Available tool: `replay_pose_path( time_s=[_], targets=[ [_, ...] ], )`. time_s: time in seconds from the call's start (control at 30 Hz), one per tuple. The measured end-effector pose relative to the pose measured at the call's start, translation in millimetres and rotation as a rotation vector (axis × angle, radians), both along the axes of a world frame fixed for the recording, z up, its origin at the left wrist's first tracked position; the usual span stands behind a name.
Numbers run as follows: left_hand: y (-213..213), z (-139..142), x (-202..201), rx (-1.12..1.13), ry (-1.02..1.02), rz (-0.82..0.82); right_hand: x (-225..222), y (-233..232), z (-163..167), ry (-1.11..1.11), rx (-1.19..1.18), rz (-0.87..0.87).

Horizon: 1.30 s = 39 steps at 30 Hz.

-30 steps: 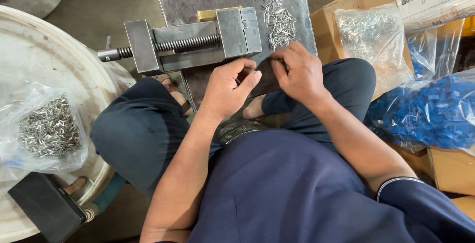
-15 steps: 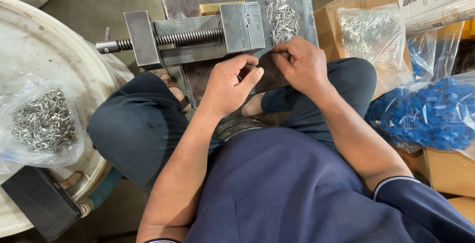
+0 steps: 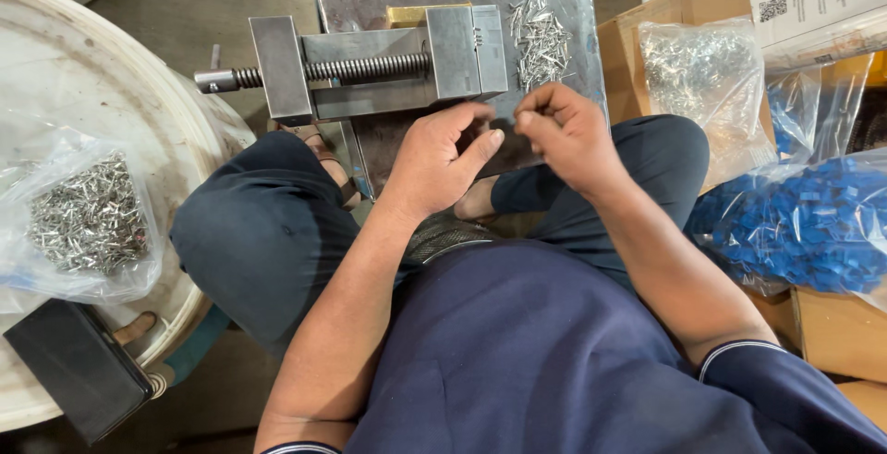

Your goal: The person sits on the floor and uses a metal press tool to assemble small metal fasteners. They pick up individual pieces, place them into the press, and operate the handle to secure them before moving the finished items aside.

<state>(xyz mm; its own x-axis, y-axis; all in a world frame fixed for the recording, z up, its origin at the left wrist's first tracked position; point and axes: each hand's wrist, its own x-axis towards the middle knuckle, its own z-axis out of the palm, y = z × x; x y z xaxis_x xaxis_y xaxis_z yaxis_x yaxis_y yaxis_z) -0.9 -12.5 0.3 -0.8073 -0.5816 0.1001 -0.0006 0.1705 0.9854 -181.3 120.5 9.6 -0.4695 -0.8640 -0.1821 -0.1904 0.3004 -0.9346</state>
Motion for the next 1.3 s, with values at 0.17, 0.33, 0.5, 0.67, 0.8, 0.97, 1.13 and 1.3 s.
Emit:
replay_pose_path(
  time_s=[0.17, 0.33, 0.5, 0.67, 0.8, 0.97, 1.13, 1.3],
  targets=[
    [0.8, 0.1, -1.0, -0.118, 0.046, -0.047, 1.2, 6.5, -4.4, -1.052, -0.191, 0.012],
    [-0.3, -1.3, -1.0, 0.005, 0.001, -0.067, 8.9, 2.3, -15.1, -0.913, -0.122, -0.048],
    [-2.9, -2.0, -2.4, 0.029, -0.038, -0.073, 7.4, 1.3, -4.1, -0.051, -0.156, 0.106],
    [-2.2, -2.9, -2.8, 0.119, 0.077, -0.058, 0.7, -16.9, 20.5, 0.253, -0.276, 0.137],
    [-0.8, -3.8, -3.6, 0.14, -0.008, -0.029, -11.6, -48.9, 42.4, -0.019, -0.14, 0.048],
    [-0.5, -6.6, -5.6, 0.198, 0.009, -0.026, -17.5, -80.3, 60.9, -0.282, 0.028, 0.05],
    [-0.4, -8.4, -6.5, 0.215, -0.032, -0.027, -17.8, -91.6, 64.9, -0.295, 0.081, 0.021],
    [-0.3, -7.9, -5.8, 0.14, -0.051, -0.003, -18.9, -95.4, 62.4, -0.255, 0.122, -0.005]
  ],
)
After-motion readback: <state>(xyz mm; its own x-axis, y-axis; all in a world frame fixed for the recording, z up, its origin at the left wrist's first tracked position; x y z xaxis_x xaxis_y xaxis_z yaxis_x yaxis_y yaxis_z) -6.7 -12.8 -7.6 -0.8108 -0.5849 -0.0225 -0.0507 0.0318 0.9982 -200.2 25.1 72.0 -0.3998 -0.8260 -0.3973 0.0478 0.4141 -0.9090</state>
